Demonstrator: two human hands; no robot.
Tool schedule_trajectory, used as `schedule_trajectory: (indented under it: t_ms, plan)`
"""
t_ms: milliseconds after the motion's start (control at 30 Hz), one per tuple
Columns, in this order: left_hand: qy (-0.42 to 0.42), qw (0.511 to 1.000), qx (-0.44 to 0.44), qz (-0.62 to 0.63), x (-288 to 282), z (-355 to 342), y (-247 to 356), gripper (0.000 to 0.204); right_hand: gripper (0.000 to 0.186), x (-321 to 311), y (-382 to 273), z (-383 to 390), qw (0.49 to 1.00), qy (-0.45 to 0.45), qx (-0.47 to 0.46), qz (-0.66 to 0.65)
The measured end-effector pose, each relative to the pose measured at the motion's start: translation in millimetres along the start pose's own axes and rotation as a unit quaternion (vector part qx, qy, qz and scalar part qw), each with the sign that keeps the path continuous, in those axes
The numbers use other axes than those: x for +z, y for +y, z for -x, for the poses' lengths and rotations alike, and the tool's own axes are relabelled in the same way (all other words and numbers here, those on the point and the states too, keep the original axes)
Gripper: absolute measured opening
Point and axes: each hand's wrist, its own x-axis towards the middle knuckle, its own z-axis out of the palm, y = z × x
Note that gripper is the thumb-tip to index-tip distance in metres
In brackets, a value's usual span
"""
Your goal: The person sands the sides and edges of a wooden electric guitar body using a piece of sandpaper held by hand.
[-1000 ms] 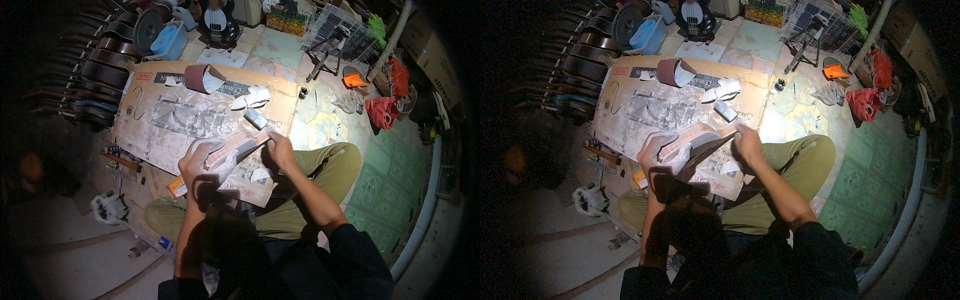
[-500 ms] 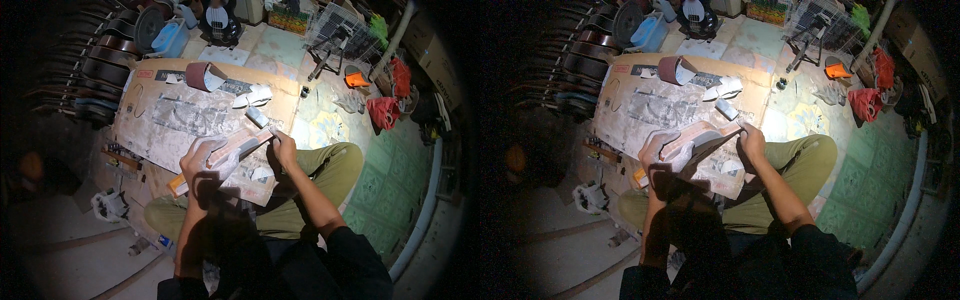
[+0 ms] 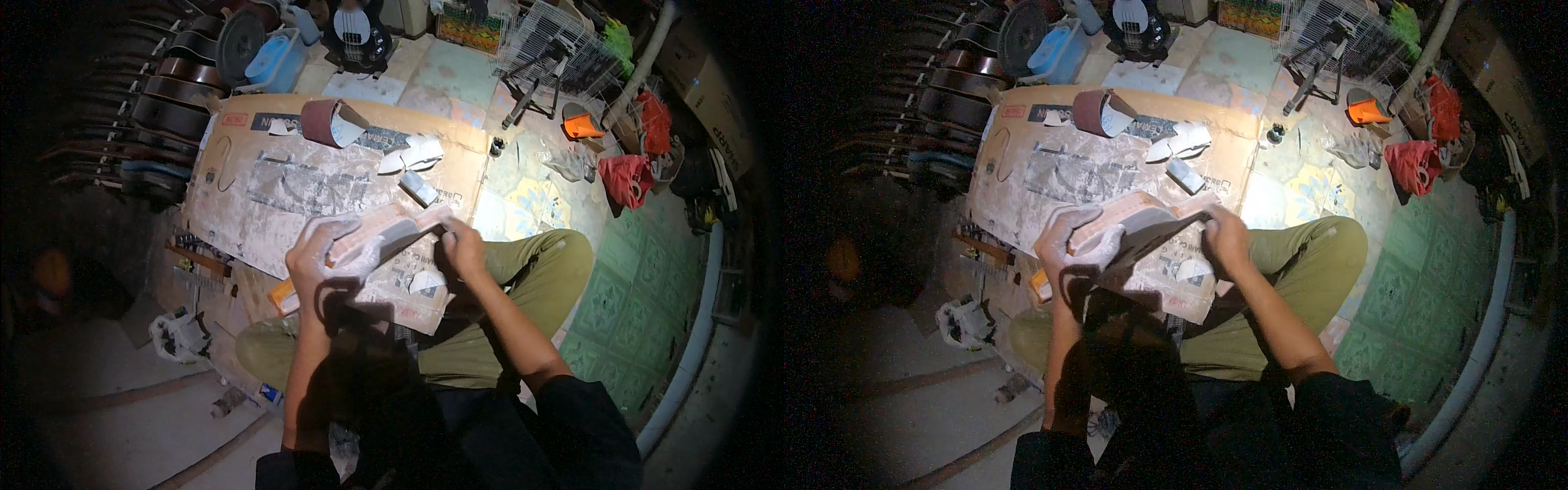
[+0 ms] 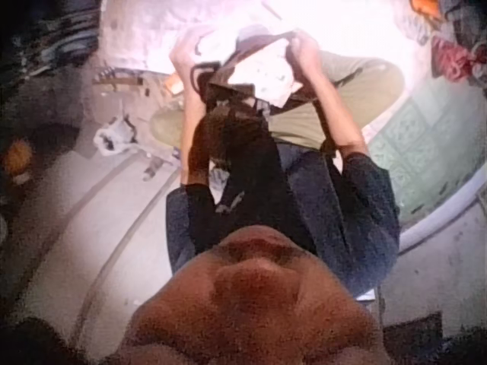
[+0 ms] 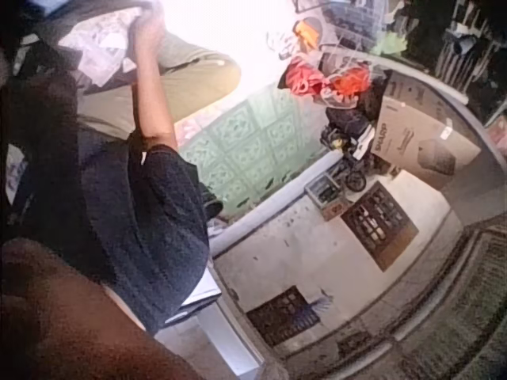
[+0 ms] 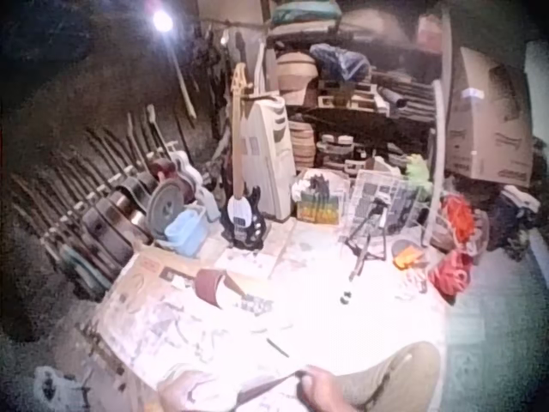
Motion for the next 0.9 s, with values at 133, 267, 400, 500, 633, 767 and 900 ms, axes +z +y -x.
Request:
schedule_trajectory:
  t_ms: [133, 267, 400, 500, 633, 767, 900]
  plan:
    - [0.01, 1.0, 0.022, -0.004, 1, 2, -4, 0.031, 0.035, 7, -14, 15, 0.998, -0.003, -0.063, 0.007]
    - [0.002, 0.999, 0.037, 0.006, 0, 3, -2, 0.031, 0.035, 4, 10, 7, 1.0, -0.006, -0.013, 0.026]
    - [0.024, 1.0, 0.01, 0.001, 1, 4, -12, 0.032, 0.035, 10, -14, 14, 0.999, -0.019, -0.044, -0.008]
    - [0.013, 0.999, 0.036, -0.001, 6, -1, -11, 0.033, 0.036, 5, -6, 24, 0.998, -0.002, -0.056, -0.013]
    - [0.01, 0.999, 0.031, 0.009, 0, -3, -5, 0.033, 0.037, 7, 0, 4, 1.0, -0.014, 0.015, -0.004]
    - [0.015, 1.0, 0.023, 0.008, 0, -2, -10, 0.033, 0.037, 7, -17, 22, 0.998, -0.017, -0.049, 0.042]
    - [0.018, 1.0, 0.016, 0.003, 1, -4, -6, 0.034, 0.039, 8, 9, 1, 1.0, -0.008, -0.01, 0.019]
